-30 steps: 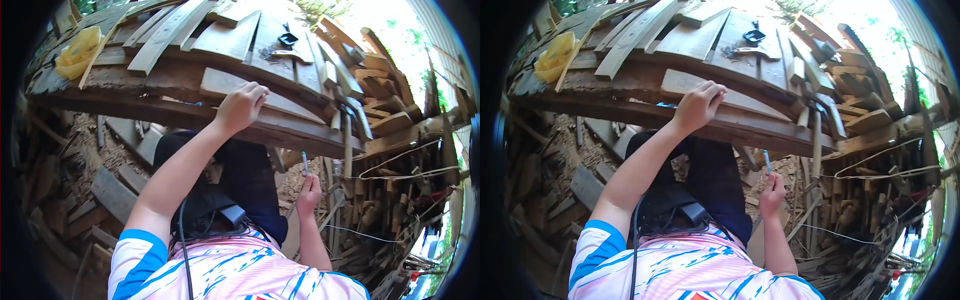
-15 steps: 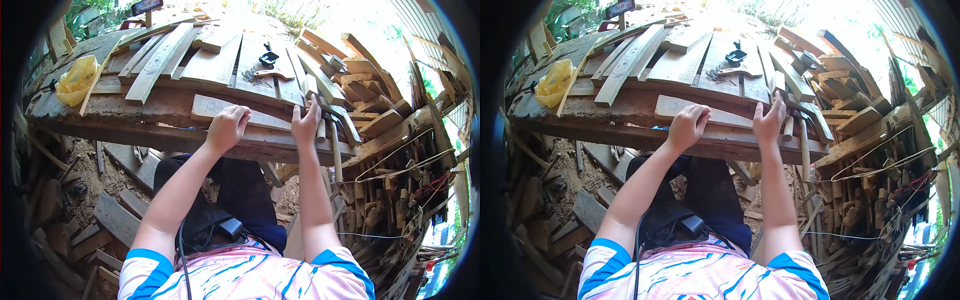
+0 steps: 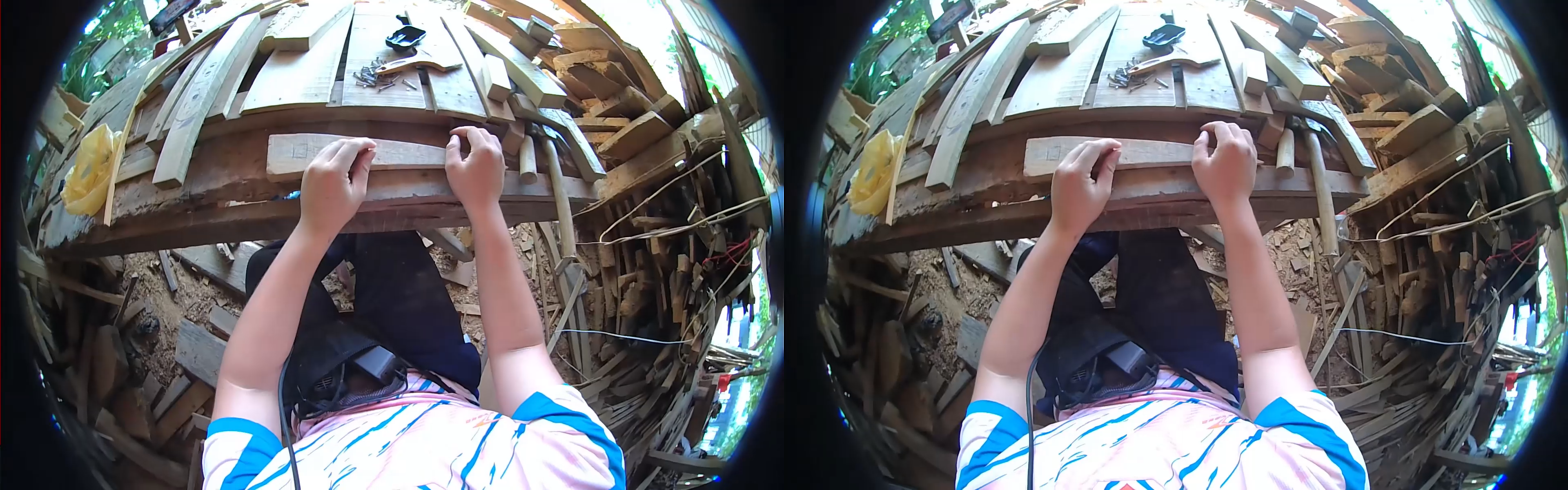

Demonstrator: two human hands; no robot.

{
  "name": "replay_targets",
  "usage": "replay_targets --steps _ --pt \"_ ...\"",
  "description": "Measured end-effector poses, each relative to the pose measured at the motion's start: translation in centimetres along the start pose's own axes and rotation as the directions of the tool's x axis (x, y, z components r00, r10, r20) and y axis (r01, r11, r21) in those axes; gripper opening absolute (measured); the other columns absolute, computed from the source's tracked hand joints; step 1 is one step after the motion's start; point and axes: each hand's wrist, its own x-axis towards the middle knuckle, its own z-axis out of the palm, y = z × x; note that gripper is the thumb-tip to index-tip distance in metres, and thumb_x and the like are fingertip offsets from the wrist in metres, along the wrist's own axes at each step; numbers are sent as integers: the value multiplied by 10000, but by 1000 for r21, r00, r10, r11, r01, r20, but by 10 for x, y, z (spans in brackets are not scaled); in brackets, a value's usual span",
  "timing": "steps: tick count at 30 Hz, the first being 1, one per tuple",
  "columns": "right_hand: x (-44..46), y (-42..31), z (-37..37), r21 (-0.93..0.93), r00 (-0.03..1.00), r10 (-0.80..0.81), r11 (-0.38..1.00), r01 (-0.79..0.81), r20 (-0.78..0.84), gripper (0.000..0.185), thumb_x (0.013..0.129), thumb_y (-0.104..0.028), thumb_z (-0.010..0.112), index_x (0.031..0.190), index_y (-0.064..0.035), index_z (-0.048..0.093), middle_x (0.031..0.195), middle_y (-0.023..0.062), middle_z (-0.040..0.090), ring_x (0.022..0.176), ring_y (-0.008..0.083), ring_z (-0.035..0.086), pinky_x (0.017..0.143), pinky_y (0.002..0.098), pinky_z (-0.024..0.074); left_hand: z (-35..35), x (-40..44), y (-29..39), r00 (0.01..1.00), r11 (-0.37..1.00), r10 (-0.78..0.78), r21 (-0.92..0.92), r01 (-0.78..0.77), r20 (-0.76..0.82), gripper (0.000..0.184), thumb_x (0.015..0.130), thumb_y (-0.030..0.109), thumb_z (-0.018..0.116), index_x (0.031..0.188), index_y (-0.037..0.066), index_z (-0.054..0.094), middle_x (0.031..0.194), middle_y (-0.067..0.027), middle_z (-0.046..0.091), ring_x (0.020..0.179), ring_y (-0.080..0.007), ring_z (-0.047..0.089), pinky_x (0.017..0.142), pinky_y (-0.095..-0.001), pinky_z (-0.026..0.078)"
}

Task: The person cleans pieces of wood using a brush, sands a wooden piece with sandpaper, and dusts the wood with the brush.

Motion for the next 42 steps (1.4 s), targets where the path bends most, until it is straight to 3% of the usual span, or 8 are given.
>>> replay_targets --steps 8,13,15,18,22,31,38,42 --pt "-1 0 -3 69 981 54 995 -68 187 185 922 -226 643 941 -77 750 946 123 749 955 331 697 893 447 537 -1 1 2 1000 1000 -2 -1 2 1 92 945 94 726 1024 55 750 962 -133 756 883 -314 732 792 -385 563" --pt "0 -5 -17 122 906 -233 972 202 353 572 781 -628 801 1085 -144 781 1070 25 729 1120 253 635 1017 426 475 -13 17 -4 996 995 -91 -43 92 25 105 940 88 733 1036 66 770 931 -121 762 755 -258 713 703 -351 557" --pt "2 -2 -15 109 909 -212 977 185 359 563 780 -618 807 1090 -149 784 1062 19 731 1112 249 635 1018 421 469 -21 23 -14 994 995 -99 -5 100 51 128 945 64 744 1067 45 780 954 -110 779 800 -168 739 722 -288 568" --pt "2 -1 -13 69 913 -182 983 168 366 537 778 -592 820 1098 -162 794 1068 1 737 1116 230 621 1027 407 428 -32 31 -25 986 992 -123 8 123 110 188 948 90 753 1130 57 783 960 -118 783 856 -158 739 780 -284 570" --pt "1 2 -5 -6 969 -164 986 168 187 469 819 -515 819 1115 -152 800 1114 14 744 1168 233 599 1041 422 385 -31 37 -37 958 970 -216 -69 232 187 224 944 110 773 1158 43 778 975 -79 788 897 -102 716 836 -266 557" --pt "-2 8 3 -8 994 -64 998 65 94 248 850 -253 798 1079 -158 801 1205 28 720 1254 275 576 1135 451 378 -5 34 -30 981 985 -175 26 173 84 145 938 139 777 1068 80 799 931 -67 798 807 -127 737 760 -270 565" --pt "-1 5 0 -56 988 -102 992 109 118 324 836 -325 811 1117 -166 789 1224 35 695 1262 270 571 1133 443 376 -7 34 -32 988 988 -147 47 145 52 150 936 204 772 1037 97 803 900 -81 798 786 -187 771 715 -296 580" --pt "0 1 -4 -43 976 -126 990 136 177 407 833 -426 806 1151 -172 778 1226 52 673 1251 261 566 1123 439 372 -15 28 -19 952 958 -283 -18 287 120 181 963 148 760 1109 41 779 940 -79 800 857 -111 744 771 -256 566"
